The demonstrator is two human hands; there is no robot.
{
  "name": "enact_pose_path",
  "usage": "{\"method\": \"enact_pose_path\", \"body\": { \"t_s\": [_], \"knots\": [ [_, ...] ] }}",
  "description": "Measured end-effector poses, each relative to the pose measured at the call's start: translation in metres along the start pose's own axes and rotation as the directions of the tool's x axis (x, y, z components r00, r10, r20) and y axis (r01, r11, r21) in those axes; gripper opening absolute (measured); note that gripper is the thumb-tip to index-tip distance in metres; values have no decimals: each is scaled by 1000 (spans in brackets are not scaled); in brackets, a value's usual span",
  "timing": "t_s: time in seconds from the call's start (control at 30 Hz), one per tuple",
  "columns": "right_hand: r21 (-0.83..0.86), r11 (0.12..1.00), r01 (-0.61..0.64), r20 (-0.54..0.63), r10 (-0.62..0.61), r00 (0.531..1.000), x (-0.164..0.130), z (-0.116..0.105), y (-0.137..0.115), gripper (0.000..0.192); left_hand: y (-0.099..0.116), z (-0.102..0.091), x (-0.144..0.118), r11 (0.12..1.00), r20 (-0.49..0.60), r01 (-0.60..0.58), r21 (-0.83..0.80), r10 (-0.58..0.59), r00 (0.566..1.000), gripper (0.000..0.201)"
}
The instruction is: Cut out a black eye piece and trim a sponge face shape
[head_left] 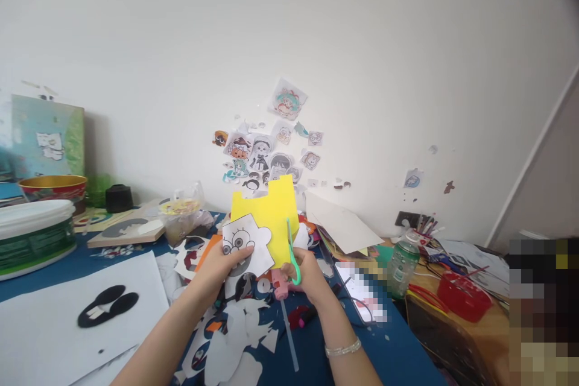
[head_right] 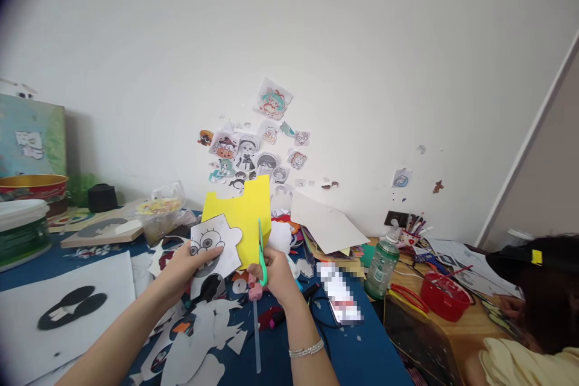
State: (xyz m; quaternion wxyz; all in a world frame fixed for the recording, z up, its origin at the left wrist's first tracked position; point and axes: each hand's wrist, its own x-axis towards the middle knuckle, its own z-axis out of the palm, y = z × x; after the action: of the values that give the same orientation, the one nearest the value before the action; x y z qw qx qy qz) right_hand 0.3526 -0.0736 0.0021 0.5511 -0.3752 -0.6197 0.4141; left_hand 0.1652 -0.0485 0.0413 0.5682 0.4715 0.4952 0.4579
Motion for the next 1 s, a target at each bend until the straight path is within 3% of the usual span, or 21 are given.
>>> {"method": "enact_pose_path", "body": {
  "t_s": [0.13,0.37,0.6,0.77,0.9,1.0],
  "knots": [
    [-9,1000,3,7,-3,1000,-1,0,-3,51,0,1,0,1000,-14,-6,-2,6,1000,64],
    [11,1000,-28,4,28,1000,-1,2,-4,45,-1,-3,1,997,-52,-71,-39,69,996,69],
    [-38,998,-54,-35,53,998,-3,3,-11,44,-2,1,-1,998,-35,-40,-49,38,999,63],
    [-1,998,-58,-113,58,992,-3,3,-10,54,-2,5,-2,997,-15,-16,-81,15,1000,61],
    [73,997,-20,-215,35,976,0,0,-5,47,-3,2,2,997,-48,-5,-80,1,999,65],
    [119,993,30,-349,14,937,5,-5,0,44,-5,-3,6,997,-56,-24,-69,20,998,69]
  ]
}}
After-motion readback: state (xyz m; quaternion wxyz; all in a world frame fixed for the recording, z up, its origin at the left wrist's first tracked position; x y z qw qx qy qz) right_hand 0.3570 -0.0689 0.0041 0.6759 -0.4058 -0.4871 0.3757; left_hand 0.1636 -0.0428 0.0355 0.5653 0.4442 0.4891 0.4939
